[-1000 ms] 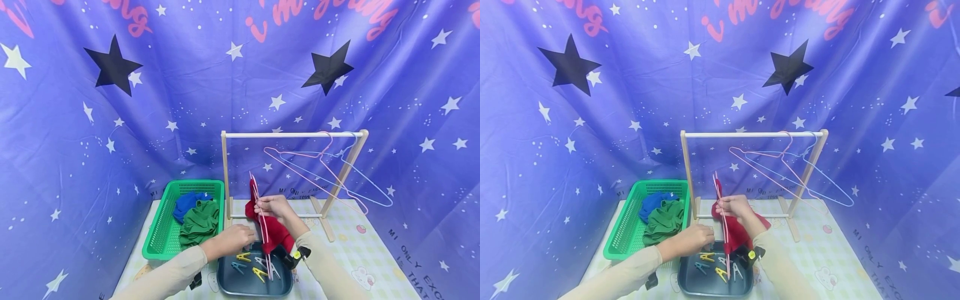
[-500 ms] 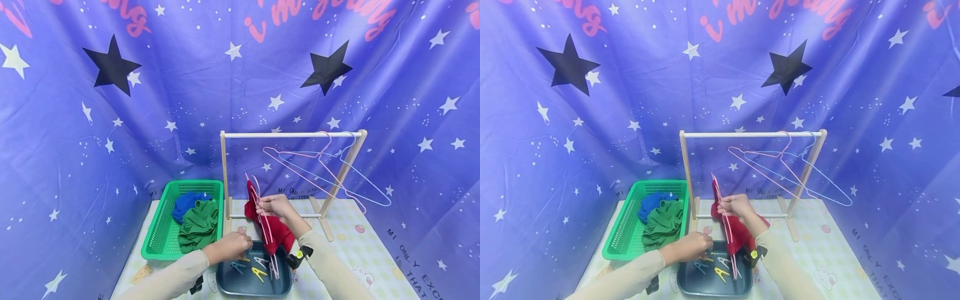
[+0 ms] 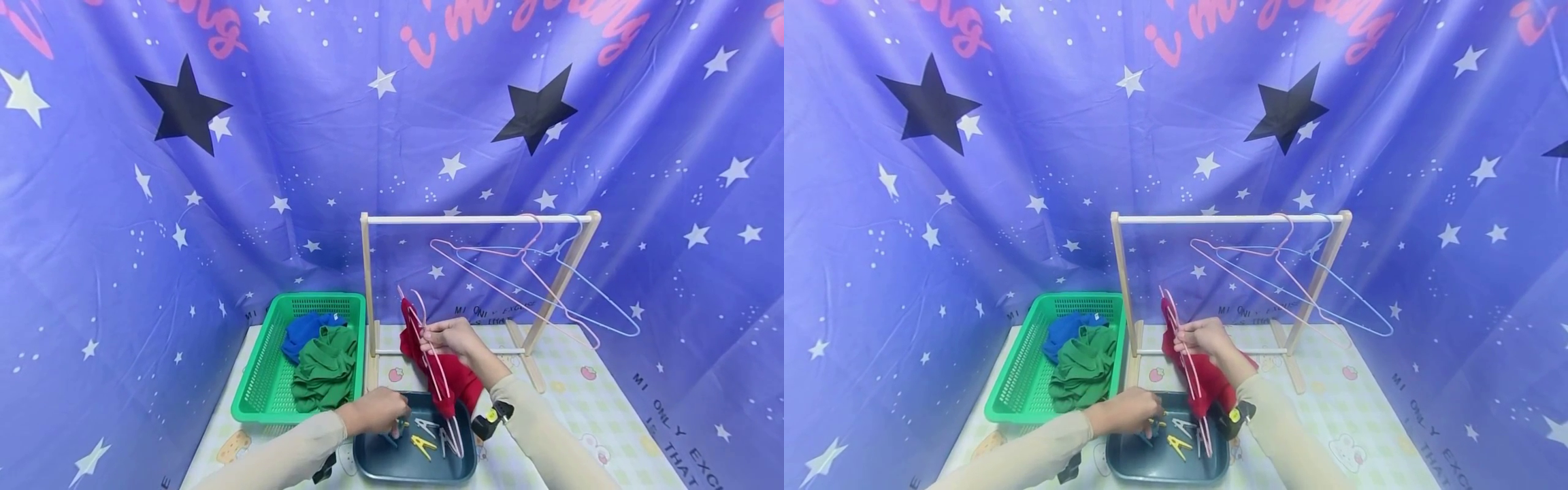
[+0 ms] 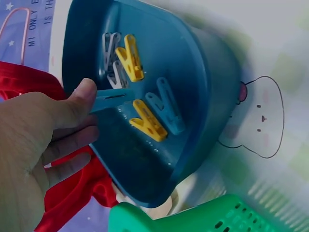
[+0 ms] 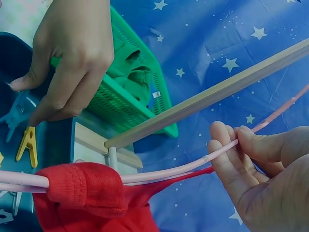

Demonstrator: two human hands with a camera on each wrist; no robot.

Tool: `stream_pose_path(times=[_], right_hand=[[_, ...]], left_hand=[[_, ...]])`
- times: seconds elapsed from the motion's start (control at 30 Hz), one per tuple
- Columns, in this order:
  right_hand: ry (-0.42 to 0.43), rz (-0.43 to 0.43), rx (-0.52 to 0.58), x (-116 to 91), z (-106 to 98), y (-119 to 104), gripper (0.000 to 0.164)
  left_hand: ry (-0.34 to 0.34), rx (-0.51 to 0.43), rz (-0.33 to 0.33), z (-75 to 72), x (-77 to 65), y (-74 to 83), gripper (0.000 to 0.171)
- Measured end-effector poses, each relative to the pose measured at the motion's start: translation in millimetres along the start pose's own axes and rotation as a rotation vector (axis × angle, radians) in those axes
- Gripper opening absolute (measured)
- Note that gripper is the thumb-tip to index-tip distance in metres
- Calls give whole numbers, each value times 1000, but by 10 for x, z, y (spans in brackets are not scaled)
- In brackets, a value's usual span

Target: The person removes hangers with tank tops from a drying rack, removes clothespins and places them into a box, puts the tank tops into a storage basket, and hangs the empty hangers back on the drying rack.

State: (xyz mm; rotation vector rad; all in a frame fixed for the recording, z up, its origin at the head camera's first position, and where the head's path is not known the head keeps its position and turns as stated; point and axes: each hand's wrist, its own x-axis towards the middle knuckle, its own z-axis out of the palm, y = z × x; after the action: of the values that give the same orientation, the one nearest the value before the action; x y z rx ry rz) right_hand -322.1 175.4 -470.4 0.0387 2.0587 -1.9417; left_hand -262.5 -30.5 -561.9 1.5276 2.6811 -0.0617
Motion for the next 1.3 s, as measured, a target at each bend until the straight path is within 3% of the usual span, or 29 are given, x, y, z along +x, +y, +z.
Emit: stream_pose_path(times=[0.67, 0.97, 1.2, 1.3], right_hand=[[39, -7, -103, 10, -39, 27, 23], [39, 6, -112, 17, -27, 30, 22], [34, 5, -110, 22, -32, 39, 22], [39, -3, -117, 20, -33, 42, 22]], left_hand=[[-92, -33, -10, 201, 87, 143, 26], [-83, -86, 21, 254, 113, 161, 31], [-91, -178, -1, 268, 116, 144, 30], [-92, -159, -9, 248, 118, 134, 28]])
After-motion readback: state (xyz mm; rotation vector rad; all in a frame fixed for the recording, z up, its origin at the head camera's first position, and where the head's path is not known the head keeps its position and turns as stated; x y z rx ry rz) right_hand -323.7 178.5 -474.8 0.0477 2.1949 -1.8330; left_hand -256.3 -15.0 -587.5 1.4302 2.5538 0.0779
